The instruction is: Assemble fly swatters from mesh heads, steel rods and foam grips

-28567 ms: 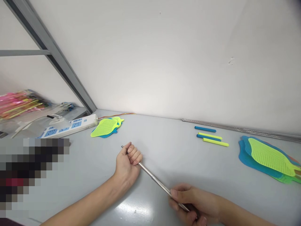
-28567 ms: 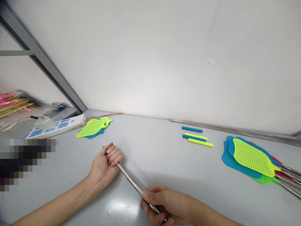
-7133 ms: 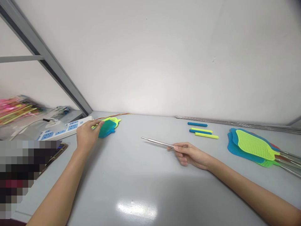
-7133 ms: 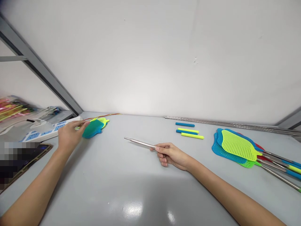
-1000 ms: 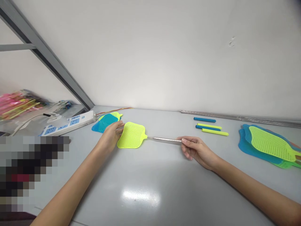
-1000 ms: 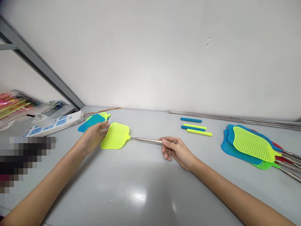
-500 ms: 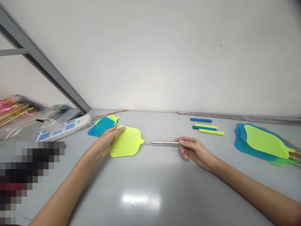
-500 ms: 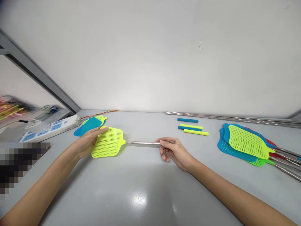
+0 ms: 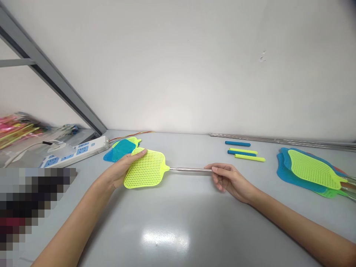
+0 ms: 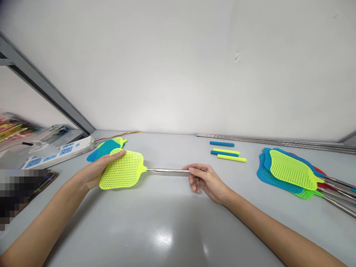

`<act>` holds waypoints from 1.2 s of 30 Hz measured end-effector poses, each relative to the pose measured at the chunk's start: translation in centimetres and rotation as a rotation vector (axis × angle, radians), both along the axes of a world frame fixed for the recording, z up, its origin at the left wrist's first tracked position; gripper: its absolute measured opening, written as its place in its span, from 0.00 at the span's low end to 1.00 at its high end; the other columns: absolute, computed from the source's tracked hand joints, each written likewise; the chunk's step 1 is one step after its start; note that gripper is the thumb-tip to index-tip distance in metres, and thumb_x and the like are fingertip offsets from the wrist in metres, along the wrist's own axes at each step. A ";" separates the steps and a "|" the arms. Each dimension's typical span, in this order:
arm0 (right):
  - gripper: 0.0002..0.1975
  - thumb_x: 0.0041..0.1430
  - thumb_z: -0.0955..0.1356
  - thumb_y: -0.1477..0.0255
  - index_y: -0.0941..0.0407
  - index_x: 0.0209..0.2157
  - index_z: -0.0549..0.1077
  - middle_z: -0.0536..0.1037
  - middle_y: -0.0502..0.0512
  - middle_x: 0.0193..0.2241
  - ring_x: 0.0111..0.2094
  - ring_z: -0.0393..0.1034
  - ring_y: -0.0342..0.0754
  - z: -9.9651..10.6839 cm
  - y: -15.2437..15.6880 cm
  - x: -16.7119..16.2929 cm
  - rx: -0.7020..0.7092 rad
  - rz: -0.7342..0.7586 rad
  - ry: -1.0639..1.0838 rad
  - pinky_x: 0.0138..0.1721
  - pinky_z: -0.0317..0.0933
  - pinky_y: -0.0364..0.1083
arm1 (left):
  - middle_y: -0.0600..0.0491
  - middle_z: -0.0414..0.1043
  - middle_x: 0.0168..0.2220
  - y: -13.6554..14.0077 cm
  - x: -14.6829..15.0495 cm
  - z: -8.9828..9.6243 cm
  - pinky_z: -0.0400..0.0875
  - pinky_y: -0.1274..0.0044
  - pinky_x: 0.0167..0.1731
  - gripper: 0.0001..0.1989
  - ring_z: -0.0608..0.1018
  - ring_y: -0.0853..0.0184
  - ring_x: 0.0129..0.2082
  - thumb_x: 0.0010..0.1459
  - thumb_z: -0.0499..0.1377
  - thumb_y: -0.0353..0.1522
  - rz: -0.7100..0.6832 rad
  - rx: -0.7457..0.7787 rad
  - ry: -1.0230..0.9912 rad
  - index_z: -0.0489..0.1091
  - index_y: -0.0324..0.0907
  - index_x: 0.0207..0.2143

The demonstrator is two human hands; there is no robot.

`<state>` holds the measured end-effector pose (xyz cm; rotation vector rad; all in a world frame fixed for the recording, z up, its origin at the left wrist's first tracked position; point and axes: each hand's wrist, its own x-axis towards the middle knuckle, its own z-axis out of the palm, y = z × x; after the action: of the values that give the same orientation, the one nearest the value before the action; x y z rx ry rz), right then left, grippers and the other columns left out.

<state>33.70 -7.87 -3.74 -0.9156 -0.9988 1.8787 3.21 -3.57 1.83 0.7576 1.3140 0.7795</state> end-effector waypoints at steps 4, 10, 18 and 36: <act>0.15 0.50 0.66 0.66 0.59 0.39 0.70 0.65 0.48 0.17 0.16 0.58 0.39 0.0 0.0 -0.1 -0.008 -0.009 -0.010 0.15 0.47 0.40 | 0.45 0.74 0.31 -0.1 0.2 -0.2 0.74 0.73 0.26 0.14 0.77 0.59 0.28 0.46 0.61 0.38 -0.004 -0.009 -0.009 0.71 0.38 0.33; 0.13 0.49 0.66 0.67 0.59 0.37 0.71 0.65 0.48 0.17 0.16 0.58 0.38 -0.1 0.1 -0.1 -0.015 -0.034 0.004 0.15 0.47 0.40 | 0.44 0.74 0.35 -0.2 0.6 -0.8 0.74 0.71 0.29 0.16 0.77 0.58 0.32 0.46 0.61 0.39 -0.029 -0.033 -0.034 0.71 0.39 0.36; 0.12 0.50 0.66 0.67 0.58 0.35 0.71 0.65 0.48 0.17 0.15 0.57 0.38 -0.1 0.1 -0.1 -0.013 -0.057 0.003 0.14 0.47 0.39 | 0.43 0.72 0.40 -0.4 0.5 -1.2 0.73 0.70 0.35 0.17 0.75 0.57 0.37 0.46 0.60 0.38 -0.066 -0.033 -0.056 0.69 0.39 0.38; 0.14 0.49 0.68 0.68 0.59 0.38 0.72 0.66 0.48 0.18 0.17 0.58 0.38 -0.1 0.0 0.0 0.039 0.029 -0.094 0.16 0.49 0.40 | 0.45 0.73 0.38 -1.0 1.4 -0.4 0.73 0.71 0.33 0.16 0.76 0.58 0.35 0.45 0.62 0.36 -0.103 0.001 -0.008 0.69 0.39 0.37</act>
<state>33.72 -7.86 -3.87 -0.9786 -1.1070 1.8475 4.63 -4.56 1.41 0.8161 1.2569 0.7002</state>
